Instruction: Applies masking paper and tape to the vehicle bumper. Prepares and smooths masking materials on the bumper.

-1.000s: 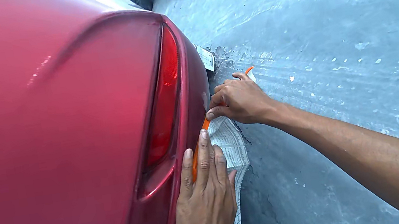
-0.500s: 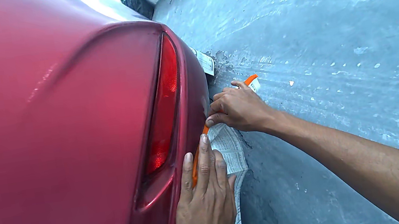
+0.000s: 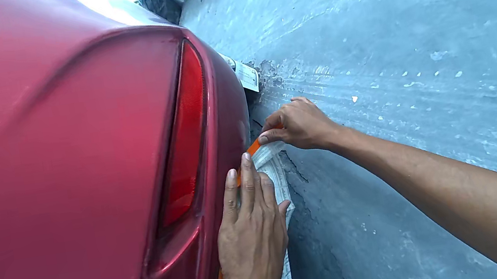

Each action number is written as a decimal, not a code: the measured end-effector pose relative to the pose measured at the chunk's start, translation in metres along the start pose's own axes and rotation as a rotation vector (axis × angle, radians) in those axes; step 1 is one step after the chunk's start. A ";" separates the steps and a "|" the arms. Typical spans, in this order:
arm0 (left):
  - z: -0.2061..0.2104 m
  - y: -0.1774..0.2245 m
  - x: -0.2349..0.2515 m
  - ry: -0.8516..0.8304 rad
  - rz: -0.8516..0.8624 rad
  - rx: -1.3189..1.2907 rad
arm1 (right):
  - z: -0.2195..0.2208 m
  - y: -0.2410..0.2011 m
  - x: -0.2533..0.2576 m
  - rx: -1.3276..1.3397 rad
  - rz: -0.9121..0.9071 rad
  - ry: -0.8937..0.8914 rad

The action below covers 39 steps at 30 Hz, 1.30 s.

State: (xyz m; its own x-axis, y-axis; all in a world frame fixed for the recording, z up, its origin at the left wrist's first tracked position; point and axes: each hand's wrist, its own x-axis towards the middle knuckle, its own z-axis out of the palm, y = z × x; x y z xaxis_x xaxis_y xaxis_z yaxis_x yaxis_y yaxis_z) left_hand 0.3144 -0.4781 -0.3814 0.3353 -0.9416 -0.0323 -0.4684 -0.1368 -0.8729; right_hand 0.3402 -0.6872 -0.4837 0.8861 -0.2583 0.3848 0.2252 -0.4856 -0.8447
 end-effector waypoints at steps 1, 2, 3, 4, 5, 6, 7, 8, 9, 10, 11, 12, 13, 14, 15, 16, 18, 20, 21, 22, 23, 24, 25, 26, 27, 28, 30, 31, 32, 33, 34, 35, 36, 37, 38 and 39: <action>0.000 0.000 0.001 -0.007 0.004 -0.002 | 0.000 0.000 0.004 -0.011 0.009 -0.012; 0.000 0.000 0.002 -0.011 0.006 -0.009 | -0.001 -0.001 0.008 -0.025 0.017 -0.020; -0.001 0.000 0.003 -0.016 0.011 -0.012 | -0.001 -0.003 0.012 -0.044 0.017 -0.026; -0.001 0.000 0.003 -0.016 0.017 -0.014 | -0.001 -0.004 0.015 -0.063 0.008 -0.031; -0.001 -0.001 0.004 -0.019 0.022 -0.015 | 0.000 -0.005 0.018 -0.076 -0.003 -0.034; -0.001 -0.001 0.004 -0.022 0.025 -0.016 | 0.001 -0.006 0.021 -0.086 -0.014 -0.034; 0.000 -0.001 0.005 -0.023 0.024 -0.018 | 0.002 -0.006 0.023 -0.091 -0.022 -0.030; 0.000 -0.002 0.006 -0.024 0.022 -0.015 | 0.003 -0.007 0.025 -0.094 -0.024 -0.029; 0.001 -0.002 0.007 -0.027 0.019 -0.016 | 0.003 -0.007 0.026 -0.094 -0.024 -0.031; 0.001 -0.002 0.008 -0.028 0.019 -0.021 | 0.003 -0.007 0.026 -0.097 -0.025 -0.031; 0.001 -0.002 0.009 -0.030 0.019 -0.024 | 0.004 -0.007 0.027 -0.099 -0.027 -0.030; 0.001 -0.002 0.010 -0.031 0.021 -0.025 | 0.004 -0.007 0.027 -0.100 -0.028 -0.030; 0.001 -0.002 0.010 -0.032 0.026 -0.025 | 0.004 -0.007 0.028 -0.103 -0.030 -0.031; 0.001 -0.002 0.011 -0.032 0.030 -0.023 | 0.004 -0.006 0.028 -0.104 -0.030 -0.030; 0.002 -0.002 0.011 -0.030 0.034 -0.027 | 0.004 -0.006 0.028 -0.105 -0.033 -0.027; 0.002 -0.002 0.011 -0.026 0.038 -0.032 | 0.005 -0.005 0.028 -0.104 -0.040 -0.020; 0.003 -0.002 0.013 -0.023 0.038 -0.036 | 0.005 -0.005 0.027 -0.116 -0.048 -0.003; 0.003 -0.003 0.014 -0.032 0.033 -0.034 | 0.007 -0.003 0.025 -0.125 -0.052 0.018; 0.003 -0.002 0.015 -0.039 0.033 -0.029 | 0.007 -0.003 0.024 -0.127 -0.047 0.018; 0.004 -0.002 0.016 -0.040 0.035 -0.026 | 0.007 -0.003 0.024 -0.126 -0.043 0.017; 0.005 -0.001 0.017 -0.051 0.037 -0.018 | 0.007 -0.003 0.024 -0.126 -0.042 0.019; 0.005 -0.001 0.018 -0.063 0.037 -0.010 | 0.008 -0.003 0.025 -0.131 -0.043 0.022; 0.005 0.000 0.019 -0.071 0.036 -0.002 | 0.008 -0.004 0.025 -0.135 -0.044 0.023; 0.005 0.000 0.020 -0.075 0.037 -0.002 | 0.008 -0.004 0.026 -0.138 -0.043 0.024; 0.005 0.000 0.020 -0.070 0.036 -0.004 | 0.008 -0.005 0.026 -0.145 -0.045 0.028; 0.005 0.000 0.021 -0.070 0.035 -0.005 | 0.007 -0.005 0.026 -0.149 -0.046 0.032; 0.004 0.001 0.020 -0.078 0.037 0.005 | 0.007 -0.005 0.025 -0.157 -0.046 0.042; 0.004 0.001 0.020 -0.080 0.039 0.012 | 0.007 -0.005 0.025 -0.163 -0.048 0.051; 0.005 0.001 0.020 -0.076 0.040 0.015 | 0.008 -0.005 0.025 -0.164 -0.047 0.055; 0.006 0.001 0.019 -0.068 0.044 0.016 | 0.008 -0.006 0.026 -0.162 -0.042 0.053; 0.006 0.001 0.019 -0.061 0.046 0.016 | 0.008 -0.006 0.026 -0.165 -0.040 0.051; 0.006 0.002 0.020 -0.061 0.046 0.016 | 0.009 -0.007 0.027 -0.170 -0.042 0.053; 0.006 0.002 0.020 -0.066 0.048 0.016 | 0.009 -0.007 0.028 -0.170 -0.042 0.049; 0.006 0.002 0.020 -0.071 0.050 0.018 | 0.008 -0.007 0.029 -0.169 -0.039 0.045; 0.006 0.002 0.020 -0.075 0.052 0.022 | 0.008 -0.007 0.029 -0.171 -0.037 0.039; 0.005 0.002 0.020 -0.082 0.052 0.032 | 0.007 -0.007 0.029 -0.171 -0.032 0.035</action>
State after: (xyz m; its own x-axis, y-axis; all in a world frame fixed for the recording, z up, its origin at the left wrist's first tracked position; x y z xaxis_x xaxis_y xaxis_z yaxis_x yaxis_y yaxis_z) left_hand 0.3244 -0.4958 -0.3863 0.3774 -0.9187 -0.1168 -0.4613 -0.0771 -0.8839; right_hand 0.3672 -0.6851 -0.4689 0.8644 -0.2674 0.4258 0.1788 -0.6280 -0.7574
